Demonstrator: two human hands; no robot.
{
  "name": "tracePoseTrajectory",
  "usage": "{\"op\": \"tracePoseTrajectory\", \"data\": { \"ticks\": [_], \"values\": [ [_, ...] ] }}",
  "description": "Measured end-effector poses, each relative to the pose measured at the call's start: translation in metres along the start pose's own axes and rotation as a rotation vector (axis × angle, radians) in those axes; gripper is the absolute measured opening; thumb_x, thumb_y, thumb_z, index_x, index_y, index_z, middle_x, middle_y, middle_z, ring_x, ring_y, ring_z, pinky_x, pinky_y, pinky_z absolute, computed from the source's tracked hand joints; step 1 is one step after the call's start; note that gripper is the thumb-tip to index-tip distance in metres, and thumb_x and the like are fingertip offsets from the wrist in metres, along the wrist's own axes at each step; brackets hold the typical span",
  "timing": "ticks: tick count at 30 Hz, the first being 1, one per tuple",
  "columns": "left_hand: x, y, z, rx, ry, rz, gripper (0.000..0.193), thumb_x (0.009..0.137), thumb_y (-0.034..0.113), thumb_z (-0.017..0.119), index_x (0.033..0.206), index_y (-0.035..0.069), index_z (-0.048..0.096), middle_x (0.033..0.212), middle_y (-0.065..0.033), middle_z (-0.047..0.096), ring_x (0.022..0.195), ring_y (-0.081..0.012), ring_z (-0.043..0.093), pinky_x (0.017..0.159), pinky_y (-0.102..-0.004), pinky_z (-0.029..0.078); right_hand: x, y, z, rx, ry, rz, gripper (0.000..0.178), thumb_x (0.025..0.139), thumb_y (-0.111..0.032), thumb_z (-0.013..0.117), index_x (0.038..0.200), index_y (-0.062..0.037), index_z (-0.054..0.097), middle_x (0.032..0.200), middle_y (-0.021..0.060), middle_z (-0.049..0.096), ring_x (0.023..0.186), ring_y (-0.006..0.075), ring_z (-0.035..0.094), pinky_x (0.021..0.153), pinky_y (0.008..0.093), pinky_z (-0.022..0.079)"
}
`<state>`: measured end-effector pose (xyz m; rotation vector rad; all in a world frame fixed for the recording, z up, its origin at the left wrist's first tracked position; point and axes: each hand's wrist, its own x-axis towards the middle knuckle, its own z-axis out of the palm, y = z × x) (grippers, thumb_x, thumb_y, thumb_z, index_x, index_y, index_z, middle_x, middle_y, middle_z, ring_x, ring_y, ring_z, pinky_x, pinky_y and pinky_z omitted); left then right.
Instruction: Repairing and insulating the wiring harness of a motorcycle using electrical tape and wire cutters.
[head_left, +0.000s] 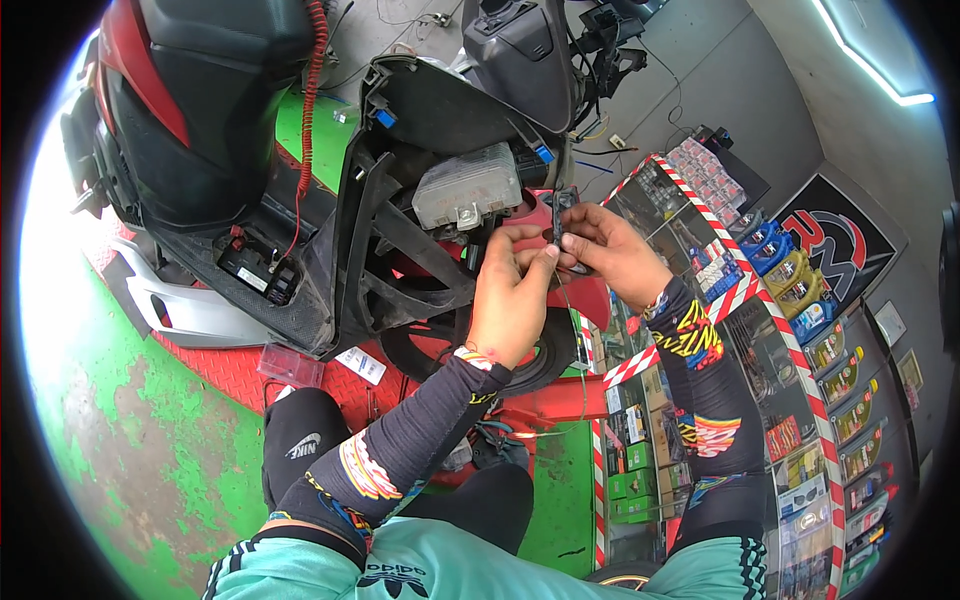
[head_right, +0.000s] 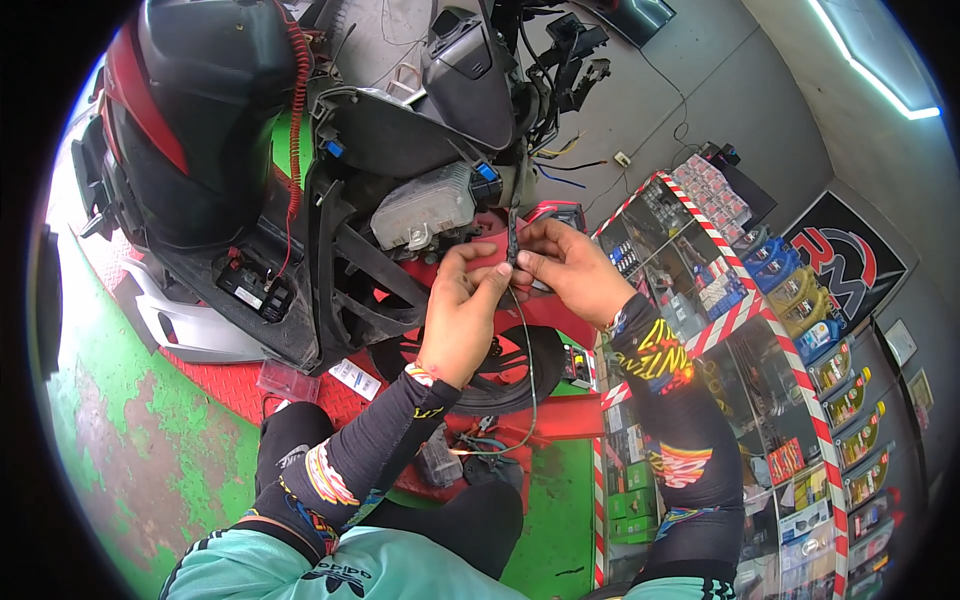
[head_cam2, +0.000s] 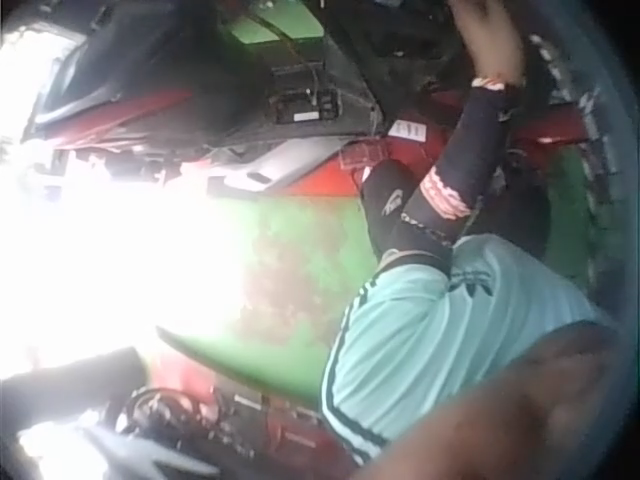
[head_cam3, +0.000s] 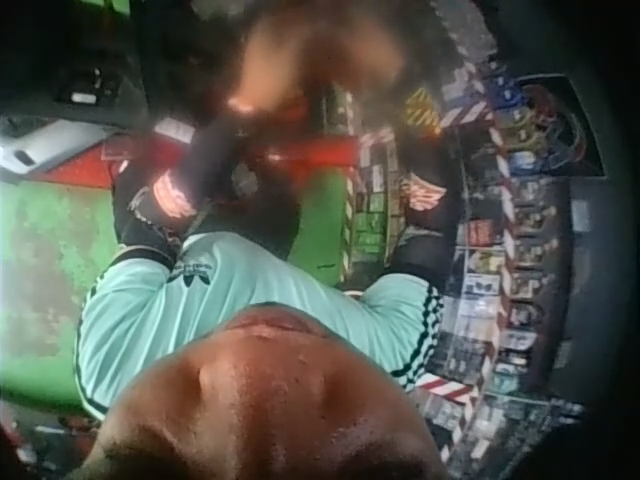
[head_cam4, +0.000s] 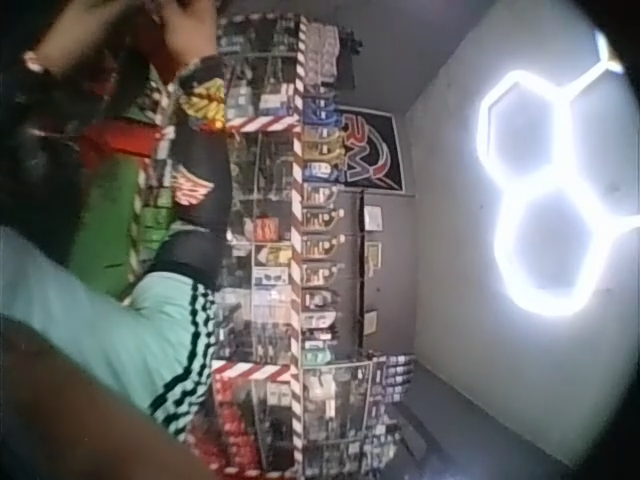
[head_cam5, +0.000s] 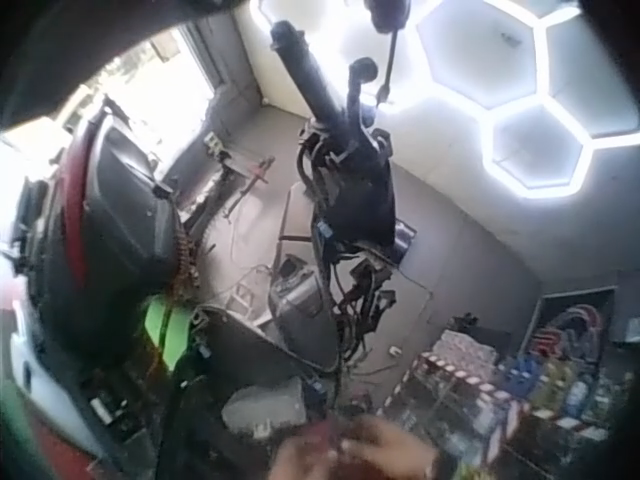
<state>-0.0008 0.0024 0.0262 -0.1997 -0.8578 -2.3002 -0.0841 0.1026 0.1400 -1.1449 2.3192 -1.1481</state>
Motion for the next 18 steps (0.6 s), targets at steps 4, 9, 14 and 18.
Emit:
{"op": "tracePoseTrajectory", "data": {
  "ticks": [4,9,14,18],
  "values": [
    [0.002,-0.004,-0.003,-0.033,-0.055,0.0,0.037,0.102,0.005,0.058,0.128,-0.005,0.035,0.095,-0.0162,0.073,0.081,-0.0172,0.07,0.074,-0.0287,0.055,0.006,0.0,-0.004,0.073,-0.084,0.119,0.031,0.1,-0.014,0.064,0.127,-0.0024,0.053,0.106,0.001,0.061,0.086,0.0063,0.058,0.079,0.0251,0.052],
    [-0.004,-0.007,0.009,-0.065,0.072,0.005,0.029,0.1,0.003,0.061,0.115,-0.002,0.036,0.093,-0.0152,0.072,0.078,-0.0158,0.069,0.069,-0.0278,0.055,0.0,0.0,-0.005,-0.042,0.118,0.138,0.015,0.099,-0.01,0.062,0.109,0.0006,0.062,0.096,0.0035,0.066,0.083,0.0099,0.065,0.07,0.0274,0.056],
    [-0.008,-0.024,0.012,-0.148,0.158,0.058,0.021,0.098,0.002,0.065,0.101,0.001,0.045,0.088,-0.0083,0.068,0.077,-0.0094,0.064,0.067,-0.0242,0.052,-0.01,-0.016,0.009,0.167,0.128,0.118,0.014,0.097,-0.014,0.063,0.102,-0.0014,0.065,0.095,0.0042,0.068,0.088,0.0126,0.067,0.073,0.0309,0.056],
    [-0.01,-0.018,0.013,-0.107,0.207,0.044,0.022,0.096,0.002,0.069,0.089,0.004,0.048,0.087,-0.0035,0.064,0.078,-0.005,0.06,0.066,-0.0216,0.05,-0.017,-0.022,0.015,0.352,0.075,0.173,0.02,0.099,-0.02,0.062,0.109,-0.0028,0.064,0.101,0.0058,0.07,0.096,0.0154,0.068,0.079,0.0369,0.057]
  ]
}}
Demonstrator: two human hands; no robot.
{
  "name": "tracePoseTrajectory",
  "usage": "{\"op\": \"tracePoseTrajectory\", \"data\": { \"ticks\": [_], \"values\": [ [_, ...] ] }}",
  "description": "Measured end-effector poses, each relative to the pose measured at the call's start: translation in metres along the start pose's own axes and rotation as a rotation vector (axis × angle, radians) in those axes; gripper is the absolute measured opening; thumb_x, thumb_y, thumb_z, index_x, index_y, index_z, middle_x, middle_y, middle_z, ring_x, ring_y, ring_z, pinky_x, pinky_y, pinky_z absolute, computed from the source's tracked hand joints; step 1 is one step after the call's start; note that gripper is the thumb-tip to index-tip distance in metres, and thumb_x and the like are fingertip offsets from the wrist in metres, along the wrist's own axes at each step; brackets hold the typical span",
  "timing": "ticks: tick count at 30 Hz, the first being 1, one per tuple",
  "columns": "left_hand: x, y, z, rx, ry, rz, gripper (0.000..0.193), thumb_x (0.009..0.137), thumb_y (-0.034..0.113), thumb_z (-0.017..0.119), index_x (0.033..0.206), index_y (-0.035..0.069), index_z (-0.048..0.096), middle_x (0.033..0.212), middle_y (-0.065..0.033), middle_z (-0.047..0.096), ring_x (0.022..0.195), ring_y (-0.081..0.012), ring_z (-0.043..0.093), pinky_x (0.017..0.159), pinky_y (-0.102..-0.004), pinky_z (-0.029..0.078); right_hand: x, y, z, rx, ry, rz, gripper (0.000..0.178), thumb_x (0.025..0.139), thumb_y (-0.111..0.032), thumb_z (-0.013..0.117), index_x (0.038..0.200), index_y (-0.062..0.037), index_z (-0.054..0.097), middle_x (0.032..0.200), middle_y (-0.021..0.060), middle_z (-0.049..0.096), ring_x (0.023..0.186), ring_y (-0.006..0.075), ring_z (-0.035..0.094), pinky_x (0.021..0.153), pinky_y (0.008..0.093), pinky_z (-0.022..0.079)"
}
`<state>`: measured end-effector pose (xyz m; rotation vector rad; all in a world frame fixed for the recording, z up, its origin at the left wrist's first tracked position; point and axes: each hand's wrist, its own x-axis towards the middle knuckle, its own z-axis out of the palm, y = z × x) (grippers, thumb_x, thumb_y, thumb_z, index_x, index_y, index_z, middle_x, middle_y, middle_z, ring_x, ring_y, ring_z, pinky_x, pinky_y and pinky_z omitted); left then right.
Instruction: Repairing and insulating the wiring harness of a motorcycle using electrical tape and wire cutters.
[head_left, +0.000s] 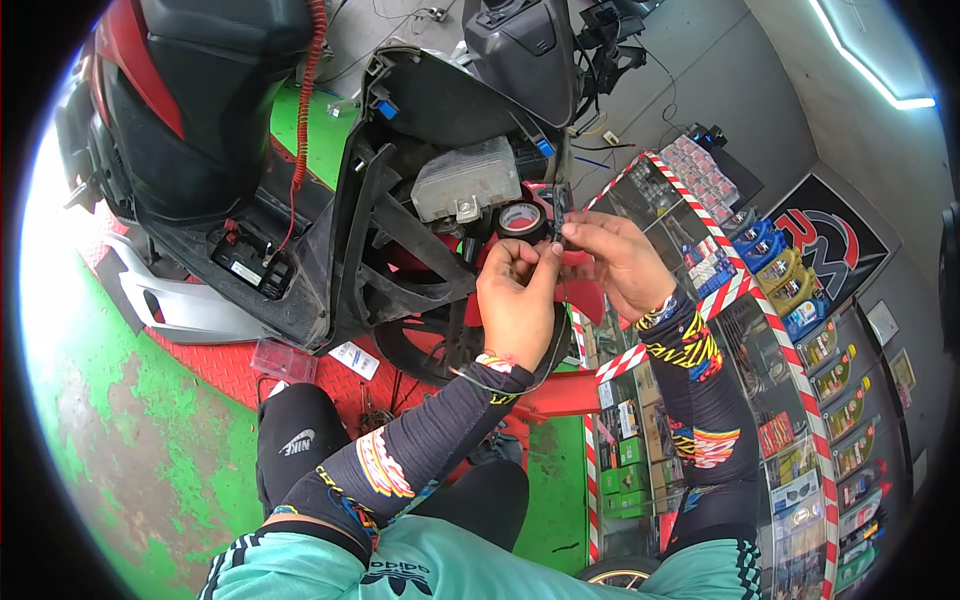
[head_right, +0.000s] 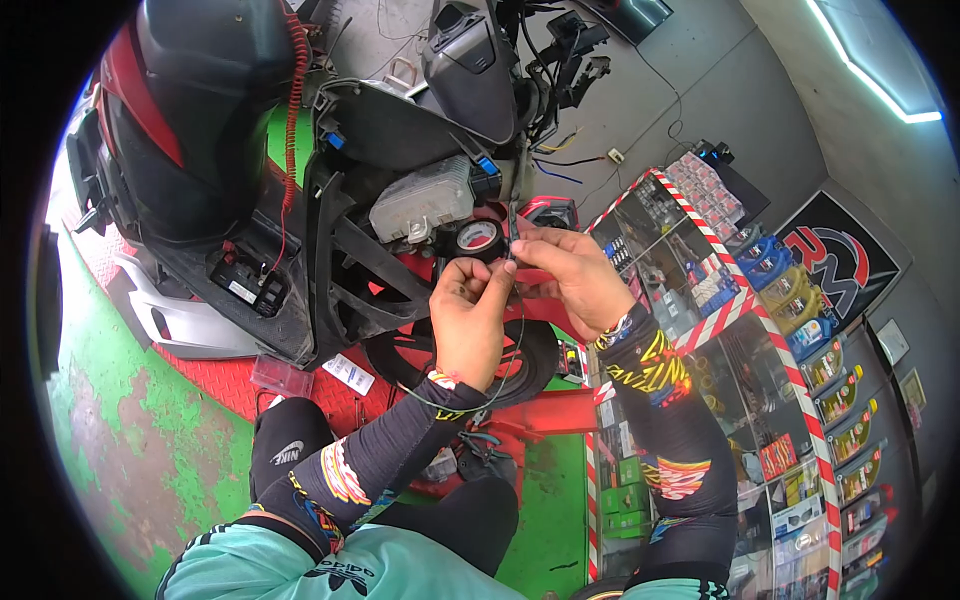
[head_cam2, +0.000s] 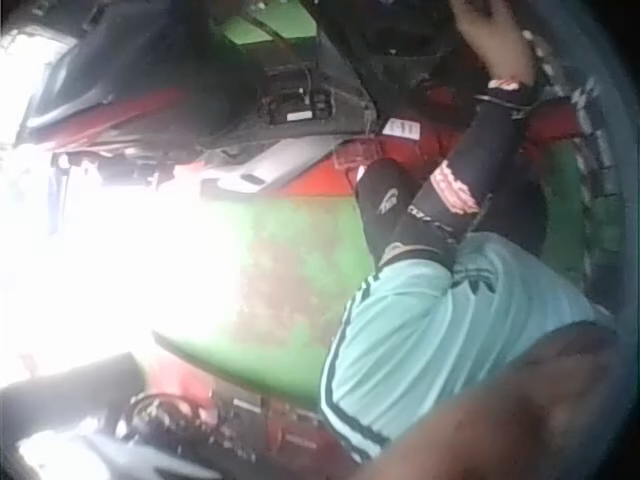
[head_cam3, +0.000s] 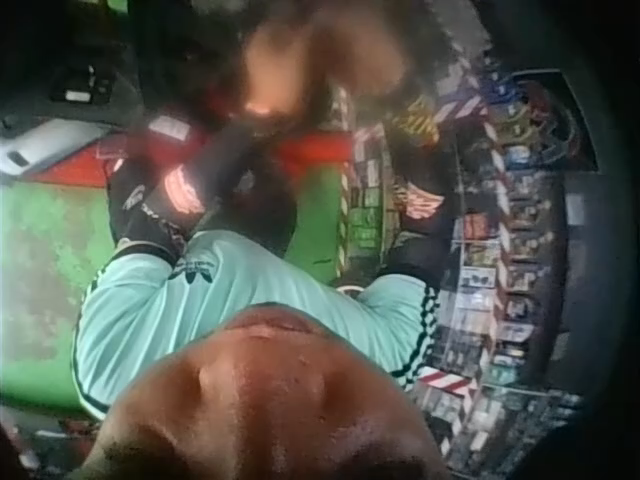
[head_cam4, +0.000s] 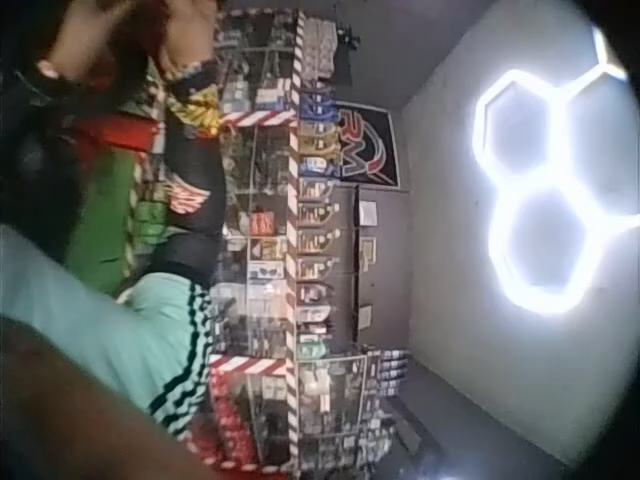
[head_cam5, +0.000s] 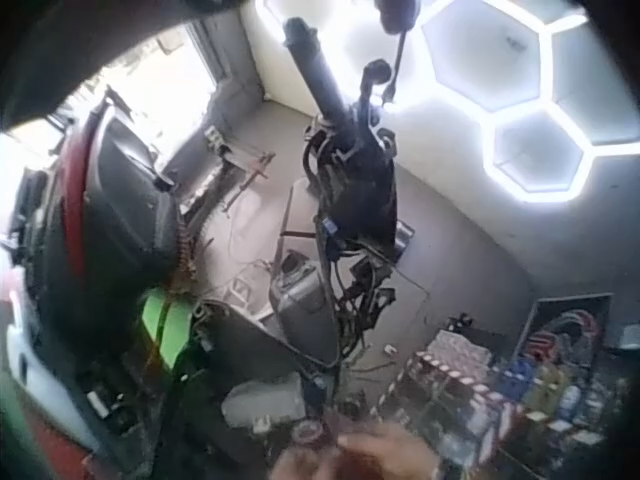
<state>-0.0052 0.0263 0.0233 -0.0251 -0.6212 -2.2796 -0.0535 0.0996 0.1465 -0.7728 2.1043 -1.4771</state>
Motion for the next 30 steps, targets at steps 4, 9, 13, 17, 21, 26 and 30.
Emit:
{"op": "tracePoseTrajectory", "data": {
  "ticks": [4,9,13,17,21,26,30],
  "values": [
    [0.0,-0.005,0.001,-0.079,-0.005,0.116,0.028,0.094,0.001,0.072,0.086,0.005,0.046,0.089,-0.0047,0.066,0.079,-0.0058,0.06,0.066,-0.0231,0.051,0.002,0.01,-0.001,0.103,-0.044,0.056,0.027,0.105,-0.023,0.056,0.121,-0.0019,0.06,0.109,0.0074,0.068,0.099,0.018,0.066,0.09,0.0383,0.054],
    [-0.006,-0.004,0.004,-0.133,0.014,0.132,0.028,0.092,-0.002,0.071,0.094,0.004,0.044,0.093,-0.0096,0.069,0.084,-0.0122,0.066,0.072,-0.0262,0.055,-0.001,0.012,0.006,0.186,-0.112,-0.009,0.027,0.107,-0.022,0.051,0.127,-0.0041,0.058,0.113,0.0058,0.067,0.103,0.0167,0.064,0.092,0.0368,0.053],
    [0.0,0.007,0.013,-0.326,0.052,0.112,0.039,0.089,-0.007,0.07,0.119,-0.004,0.045,0.1,-0.0135,0.069,0.086,-0.0179,0.07,0.075,-0.03,0.057,0.003,0.022,0.002,0.262,-0.149,-0.049,0.028,0.109,-0.02,0.047,0.132,-0.0069,0.056,0.116,0.004,0.066,0.104,0.0161,0.062,0.088,0.0336,0.052],
    [0.005,0.004,-0.005,0.057,-0.132,0.093,0.036,0.09,-0.005,0.067,0.125,-0.006,0.056,0.112,-0.0084,0.064,0.086,-0.008,0.063,0.071,-0.0242,0.051,0.003,0.018,0.0,0.146,-0.145,-0.126,0.026,0.109,-0.021,0.046,0.122,-0.0025,0.058,0.11,0.0046,0.063,0.105,0.014,0.06,0.094,0.0323,0.048],
    [0.008,-0.006,-0.011,0.179,-0.11,0.187,0.043,0.095,-0.002,0.064,0.136,-0.004,0.057,0.096,-0.0002,0.067,0.082,-0.0055,0.061,0.066,-0.0213,0.048,-0.007,0.02,0.015,-0.329,0.203,-0.538,0.025,0.107,-0.022,0.05,0.118,-0.0016,0.058,0.111,0.0044,0.059,0.102,0.0133,0.056,0.09,0.0314,0.047],
    [0.013,-0.006,-0.016,0.237,-0.178,0.258,0.043,0.094,0.0,0.066,0.137,-0.003,0.06,0.109,-0.006,0.07,0.091,-0.0088,0.063,0.076,-0.0241,0.051,-0.029,-0.012,0.024,-0.948,0.191,-0.756,0.036,0.095,-0.033,0.071,0.102,0.0023,0.066,0.106,0.0112,0.059,0.101,0.0235,0.059,0.087,0.0327,0.048],
    [0.013,0.003,-0.011,0.275,-0.207,0.244,0.04,0.094,0.004,0.066,0.133,-0.004,0.063,0.111,-0.0127,0.075,0.097,-0.0154,0.069,0.085,-0.0295,0.054,-0.031,-0.021,0.012,-1.009,0.225,-0.572,0.04,0.086,-0.034,0.08,0.087,0.0051,0.071,0.101,0.0122,0.059,0.093,0.0234,0.059,0.076,0.0334,0.048]
  ]
}}
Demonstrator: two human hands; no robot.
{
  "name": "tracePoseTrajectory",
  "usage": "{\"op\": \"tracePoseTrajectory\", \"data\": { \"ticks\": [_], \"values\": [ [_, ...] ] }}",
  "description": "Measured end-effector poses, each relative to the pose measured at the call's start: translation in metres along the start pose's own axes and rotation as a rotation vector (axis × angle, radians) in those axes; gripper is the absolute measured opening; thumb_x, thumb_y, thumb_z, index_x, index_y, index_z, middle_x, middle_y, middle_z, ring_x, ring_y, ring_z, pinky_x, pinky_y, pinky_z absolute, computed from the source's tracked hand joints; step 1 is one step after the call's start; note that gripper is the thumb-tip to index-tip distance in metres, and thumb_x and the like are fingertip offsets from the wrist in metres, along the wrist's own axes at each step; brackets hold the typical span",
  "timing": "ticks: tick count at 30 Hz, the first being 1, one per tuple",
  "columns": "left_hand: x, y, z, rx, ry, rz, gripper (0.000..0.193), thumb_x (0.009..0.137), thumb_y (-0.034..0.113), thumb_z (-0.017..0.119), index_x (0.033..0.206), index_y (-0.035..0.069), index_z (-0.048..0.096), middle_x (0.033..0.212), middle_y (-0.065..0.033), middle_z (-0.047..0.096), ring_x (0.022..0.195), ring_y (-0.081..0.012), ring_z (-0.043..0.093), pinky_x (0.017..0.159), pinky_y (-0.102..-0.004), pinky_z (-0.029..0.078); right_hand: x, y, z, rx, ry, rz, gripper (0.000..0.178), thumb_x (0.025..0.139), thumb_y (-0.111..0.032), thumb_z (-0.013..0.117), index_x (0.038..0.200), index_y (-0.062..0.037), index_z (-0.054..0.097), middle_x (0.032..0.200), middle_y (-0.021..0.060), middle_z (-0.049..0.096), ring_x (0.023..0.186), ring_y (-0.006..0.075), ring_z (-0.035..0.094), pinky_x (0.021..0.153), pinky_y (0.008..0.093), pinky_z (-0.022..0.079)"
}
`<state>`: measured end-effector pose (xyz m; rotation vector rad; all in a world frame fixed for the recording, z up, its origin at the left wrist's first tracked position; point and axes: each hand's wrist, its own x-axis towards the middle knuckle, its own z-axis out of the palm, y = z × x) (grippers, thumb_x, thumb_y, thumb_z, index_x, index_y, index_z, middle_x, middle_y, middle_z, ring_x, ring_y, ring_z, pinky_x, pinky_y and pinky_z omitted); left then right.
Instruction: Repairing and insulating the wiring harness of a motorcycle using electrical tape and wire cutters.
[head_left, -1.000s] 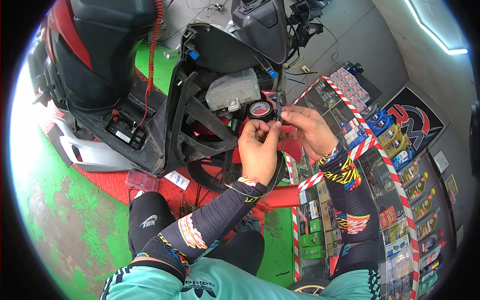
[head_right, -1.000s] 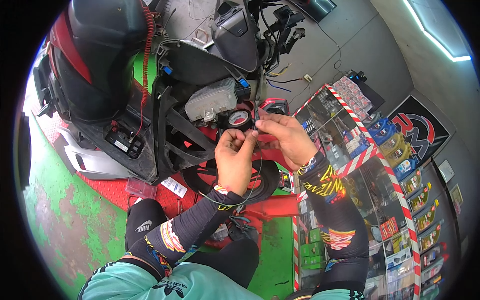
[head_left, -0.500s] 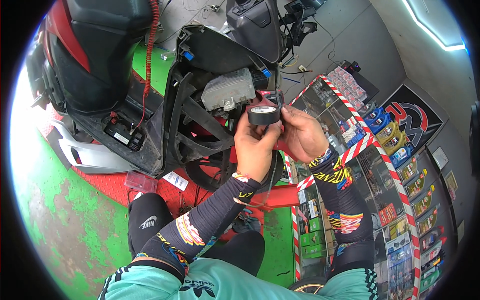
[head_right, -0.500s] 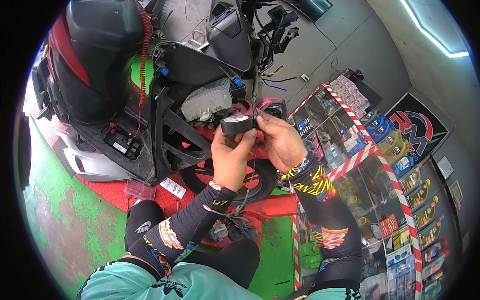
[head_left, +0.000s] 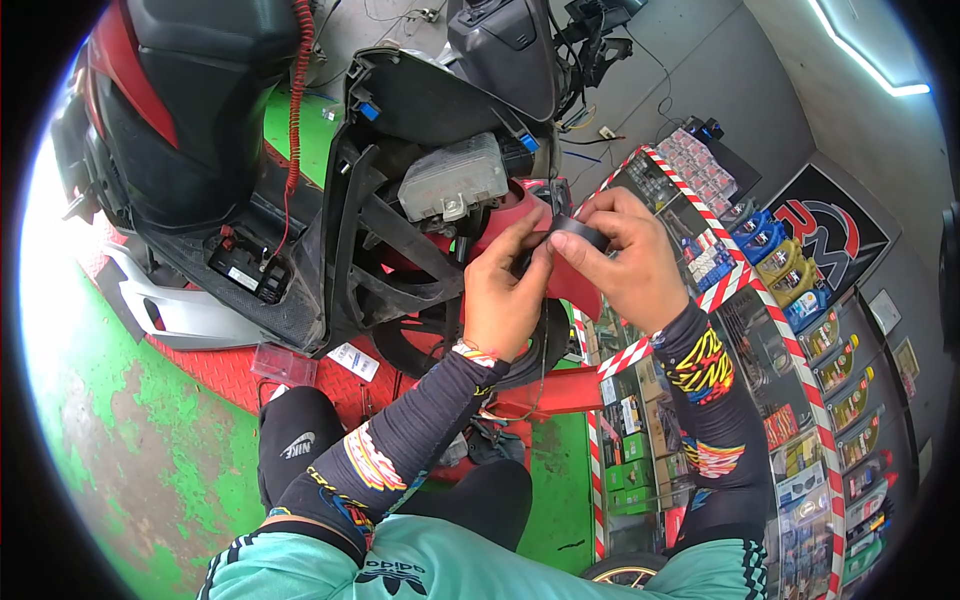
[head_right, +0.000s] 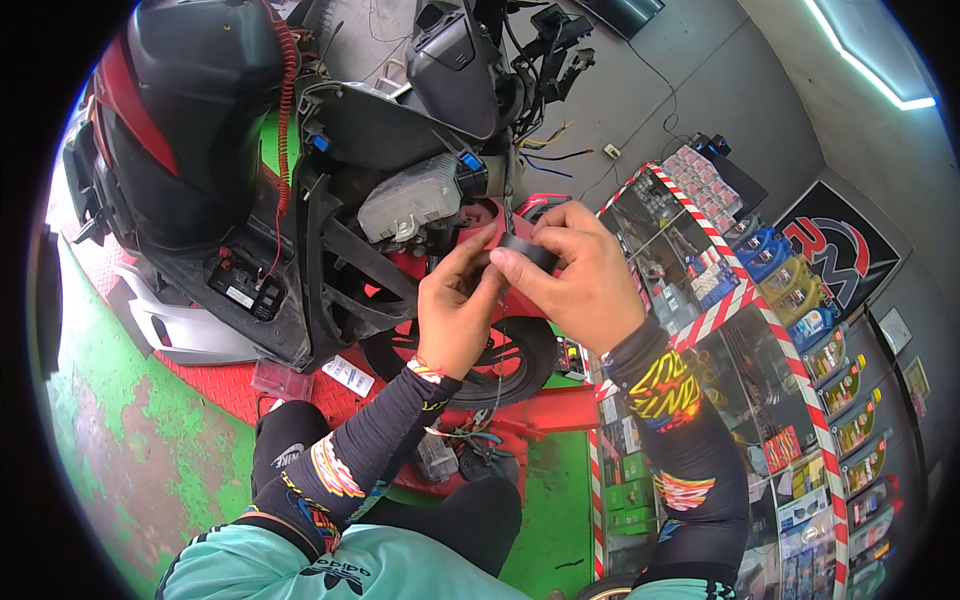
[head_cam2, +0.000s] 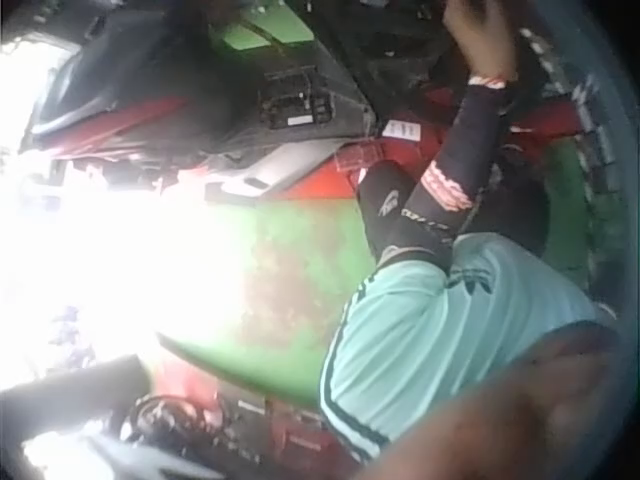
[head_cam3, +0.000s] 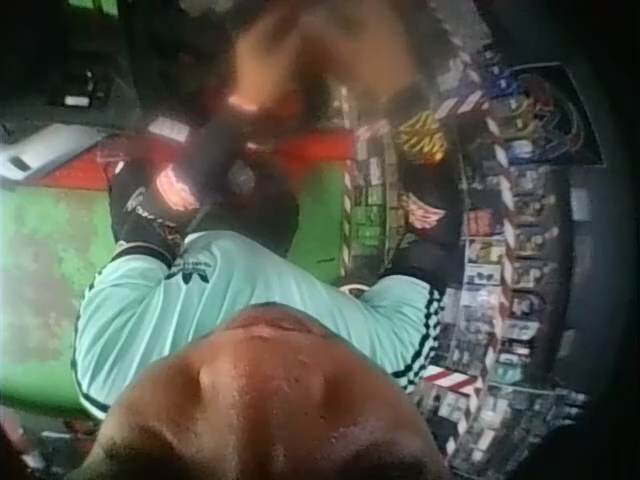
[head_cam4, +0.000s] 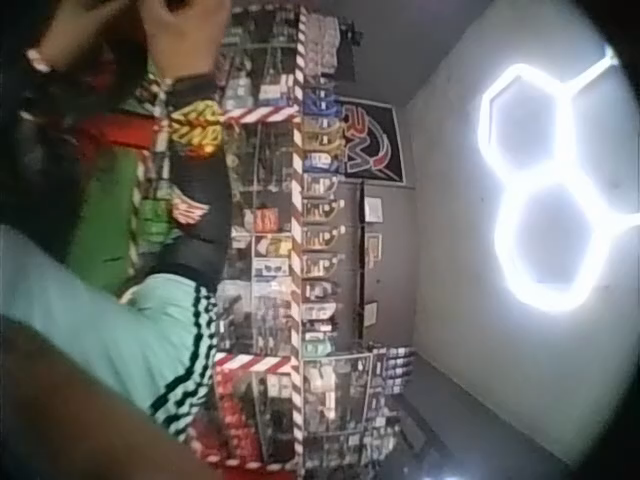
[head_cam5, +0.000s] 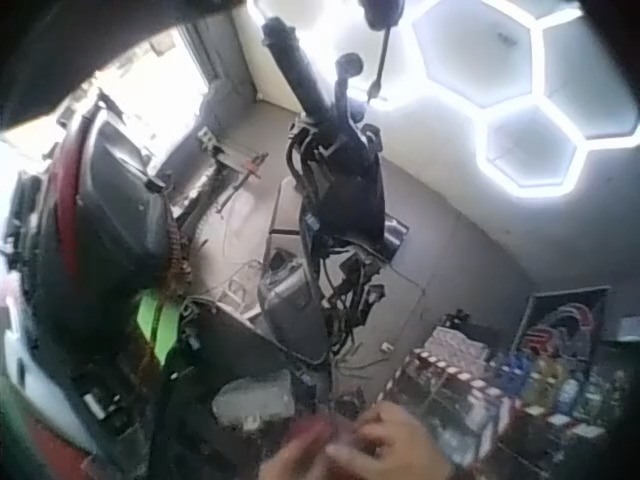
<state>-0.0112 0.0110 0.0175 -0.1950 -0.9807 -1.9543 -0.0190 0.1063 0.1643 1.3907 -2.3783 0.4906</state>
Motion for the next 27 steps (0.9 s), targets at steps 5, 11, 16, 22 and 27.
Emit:
{"op": "tracePoseTrajectory", "data": {
  "ticks": [5,11,16,22,27],
  "values": [
    [0.012,0.009,-0.017,0.209,-0.105,-0.027,0.036,0.097,0.007,0.062,0.131,-0.006,0.062,0.1,-0.0134,0.076,0.086,-0.0162,0.071,0.076,-0.0298,0.056,-0.004,0.021,-0.014,-0.074,0.028,-0.078,0.039,0.084,-0.032,0.082,0.082,0.0059,0.072,0.096,0.0109,0.059,0.083,0.0198,0.058,0.068,0.0319,0.047],
    [0.018,0.014,-0.022,0.056,-0.285,-0.279,0.036,0.104,0.009,0.056,0.135,-0.01,0.056,0.108,-0.0082,0.07,0.096,-0.0126,0.066,0.088,-0.0287,0.055,-0.01,0.05,-0.001,0.109,-0.011,0.167,0.043,0.085,-0.034,0.081,0.082,0.0076,0.071,0.093,0.0115,0.063,0.073,0.0189,0.06,0.068,0.0312,0.047],
    [0.018,0.009,-0.019,-0.042,-0.313,-0.221,0.035,0.103,0.01,0.054,0.132,-0.008,0.057,0.101,-0.0085,0.069,0.086,-0.0119,0.065,0.077,-0.0278,0.054,0.004,0.058,0.016,0.202,-0.125,0.309,0.056,0.09,-0.049,0.075,0.079,0.0055,0.072,0.084,0.0083,0.065,0.069,0.0142,0.059,0.066,0.0316,0.047],
    [0.022,0.015,-0.027,-0.008,-0.385,-0.287,0.034,0.105,0.009,0.052,0.136,-0.005,0.056,0.112,-0.0095,0.067,0.094,-0.0154,0.068,0.088,-0.0299,0.056,0.008,0.085,0.038,0.622,-0.283,0.318,0.048,0.102,-0.044,0.063,0.104,0.0032,0.071,0.094,0.0029,0.068,0.09,0.0103,0.059,0.078,0.0291,0.047],
    [0.022,0.026,-0.024,-0.062,-0.336,-0.369,0.036,0.105,0.01,0.052,0.138,-0.005,0.055,0.118,-0.0128,0.067,0.098,-0.0196,0.072,0.087,-0.033,0.06,0.003,0.073,0.048,0.743,-0.22,0.183,0.041,0.108,-0.031,0.053,0.128,0.0033,0.061,0.117,0.0062,0.065,0.113,0.0135,0.057,0.101,0.0301,0.044]
  ]
}}
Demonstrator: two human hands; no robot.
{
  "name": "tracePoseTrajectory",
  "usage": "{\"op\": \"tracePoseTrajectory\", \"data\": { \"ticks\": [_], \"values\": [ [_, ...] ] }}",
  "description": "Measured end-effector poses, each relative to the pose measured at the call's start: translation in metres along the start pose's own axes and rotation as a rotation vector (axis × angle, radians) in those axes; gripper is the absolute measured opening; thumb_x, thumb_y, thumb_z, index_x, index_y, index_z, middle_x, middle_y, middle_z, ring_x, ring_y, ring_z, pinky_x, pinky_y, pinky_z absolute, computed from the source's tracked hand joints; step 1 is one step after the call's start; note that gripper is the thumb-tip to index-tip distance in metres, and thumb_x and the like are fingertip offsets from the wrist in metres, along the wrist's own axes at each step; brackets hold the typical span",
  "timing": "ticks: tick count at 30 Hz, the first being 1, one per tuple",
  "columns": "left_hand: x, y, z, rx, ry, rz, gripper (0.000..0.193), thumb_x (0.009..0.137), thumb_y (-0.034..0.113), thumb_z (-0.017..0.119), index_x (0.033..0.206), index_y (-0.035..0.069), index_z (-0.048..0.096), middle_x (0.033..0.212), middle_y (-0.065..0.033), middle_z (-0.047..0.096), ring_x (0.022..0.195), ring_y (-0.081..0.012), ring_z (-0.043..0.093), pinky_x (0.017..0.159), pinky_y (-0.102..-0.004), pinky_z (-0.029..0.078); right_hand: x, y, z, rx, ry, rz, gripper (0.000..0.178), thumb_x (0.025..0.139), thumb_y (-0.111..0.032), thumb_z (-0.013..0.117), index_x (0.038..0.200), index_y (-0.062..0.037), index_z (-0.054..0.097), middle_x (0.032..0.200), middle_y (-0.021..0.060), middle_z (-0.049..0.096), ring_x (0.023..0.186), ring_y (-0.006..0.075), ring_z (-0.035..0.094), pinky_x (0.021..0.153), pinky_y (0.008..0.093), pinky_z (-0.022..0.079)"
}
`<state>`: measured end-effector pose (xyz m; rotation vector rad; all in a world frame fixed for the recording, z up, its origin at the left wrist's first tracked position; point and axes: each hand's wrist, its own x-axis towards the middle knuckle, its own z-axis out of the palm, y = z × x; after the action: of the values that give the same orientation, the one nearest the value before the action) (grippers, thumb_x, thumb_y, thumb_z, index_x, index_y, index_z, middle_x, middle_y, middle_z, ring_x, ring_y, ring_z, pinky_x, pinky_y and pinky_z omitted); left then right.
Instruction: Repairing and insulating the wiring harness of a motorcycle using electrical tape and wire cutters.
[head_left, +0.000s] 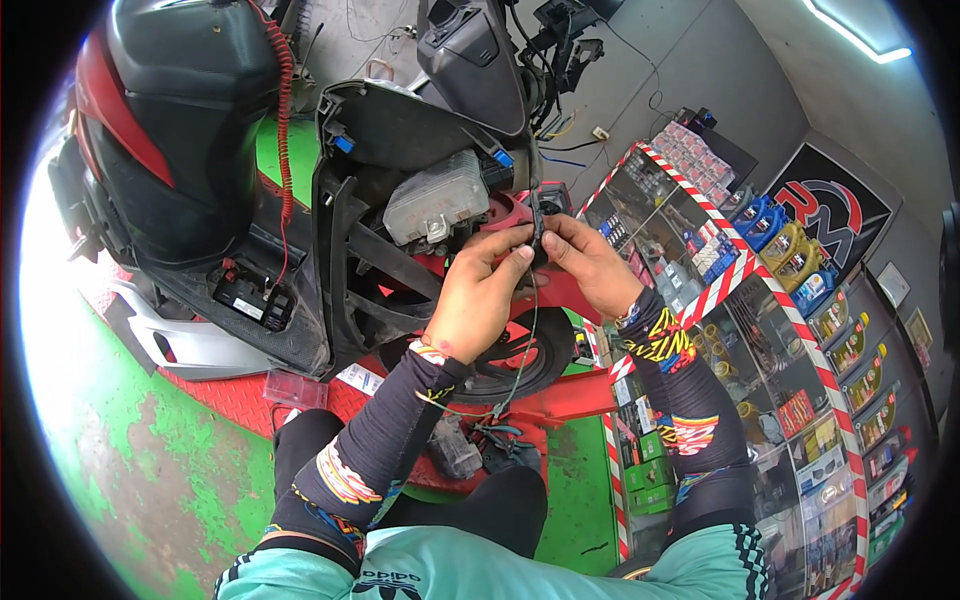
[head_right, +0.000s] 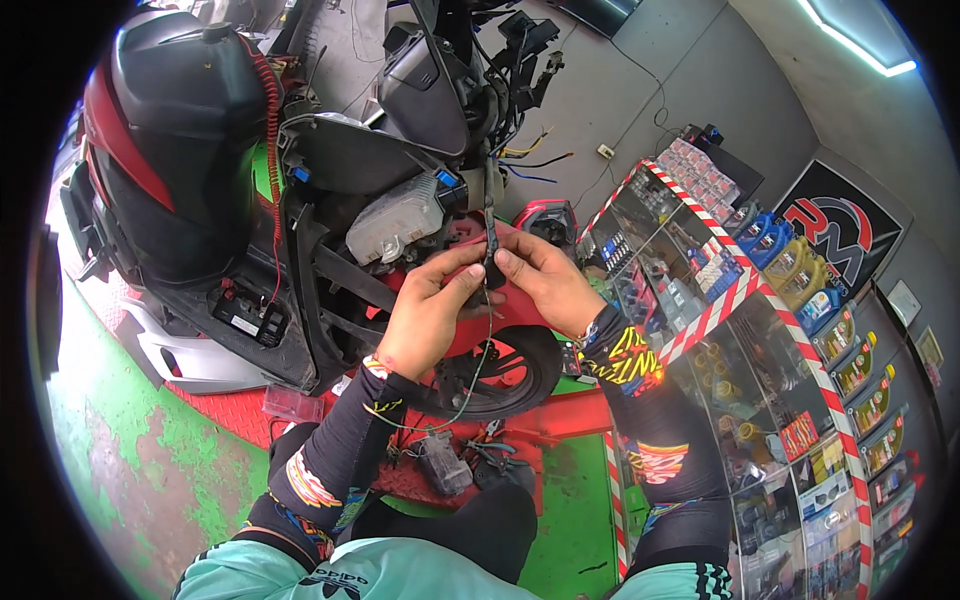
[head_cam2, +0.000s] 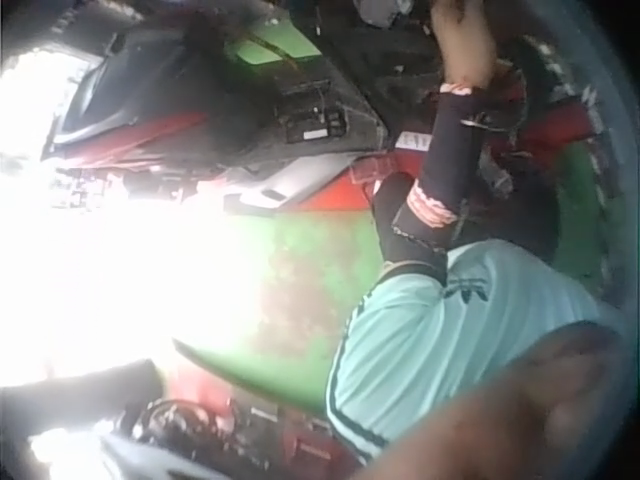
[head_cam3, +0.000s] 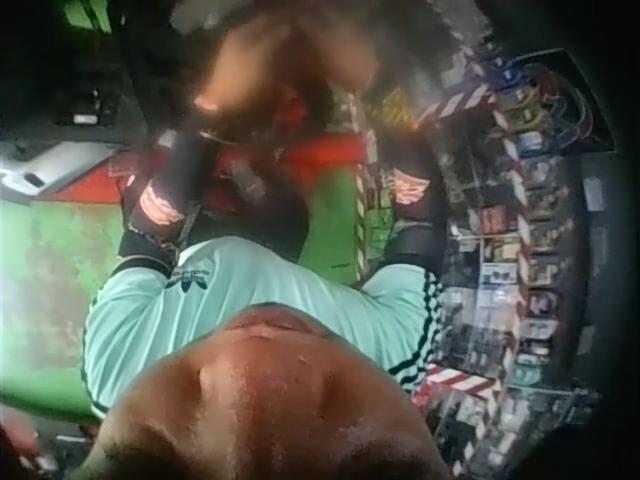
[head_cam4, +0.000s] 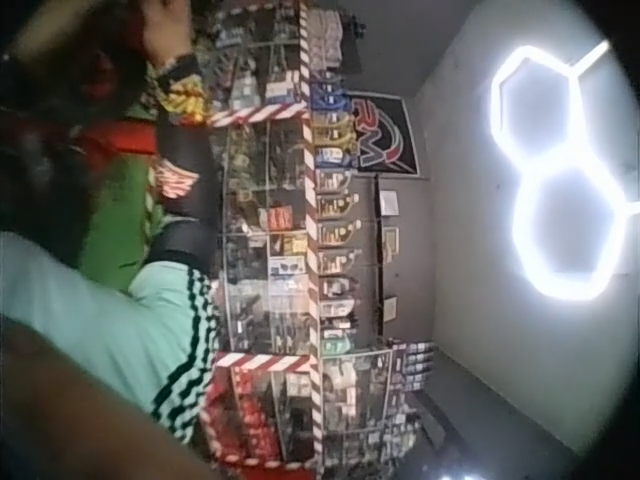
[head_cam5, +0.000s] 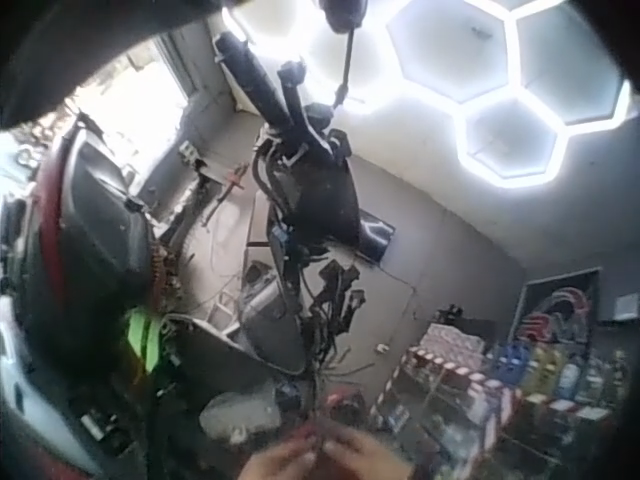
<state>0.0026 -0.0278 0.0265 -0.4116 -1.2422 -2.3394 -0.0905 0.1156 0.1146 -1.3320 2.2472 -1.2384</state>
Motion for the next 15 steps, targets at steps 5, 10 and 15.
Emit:
{"op": "tracePoseTrajectory", "data": {
  "ticks": [5,10,15],
  "values": [
    [-0.005,0.001,0.008,-0.047,0.083,-0.041,0.036,0.105,0.01,0.053,0.139,-0.003,0.055,0.118,-0.0119,0.066,0.099,-0.0202,0.071,0.085,-0.0343,0.061,0.003,0.007,0.009,-0.009,0.118,-0.15,0.039,0.109,-0.023,0.049,0.136,0.0036,0.057,0.129,0.0124,0.062,0.129,0.0212,0.054,0.113,0.0325,0.039],
    [-0.006,0.002,0.02,-0.055,0.147,-0.015,0.033,0.103,0.01,0.057,0.134,-0.002,0.052,0.114,-0.01,0.064,0.098,-0.0219,0.071,0.084,-0.0359,0.062,0.006,0.022,-0.002,-1.096,0.126,-0.635,0.03,0.104,-0.016,0.046,0.12,0.0053,0.06,0.12,0.0197,0.063,0.113,0.036,0.061,0.098,0.0397,0.05],
    [-0.006,0.0,0.011,-0.115,0.16,-0.131,0.02,0.1,0.009,0.064,0.114,0.001,0.053,0.108,-0.009,0.065,0.094,-0.0216,0.071,0.08,-0.0349,0.062,0.018,0.015,-0.004,-0.773,0.079,-0.336,0.021,0.099,-0.013,0.055,0.111,0.0037,0.06,0.109,0.0209,0.063,0.099,0.0373,0.063,0.085,0.0431,0.052]
  ]
}}
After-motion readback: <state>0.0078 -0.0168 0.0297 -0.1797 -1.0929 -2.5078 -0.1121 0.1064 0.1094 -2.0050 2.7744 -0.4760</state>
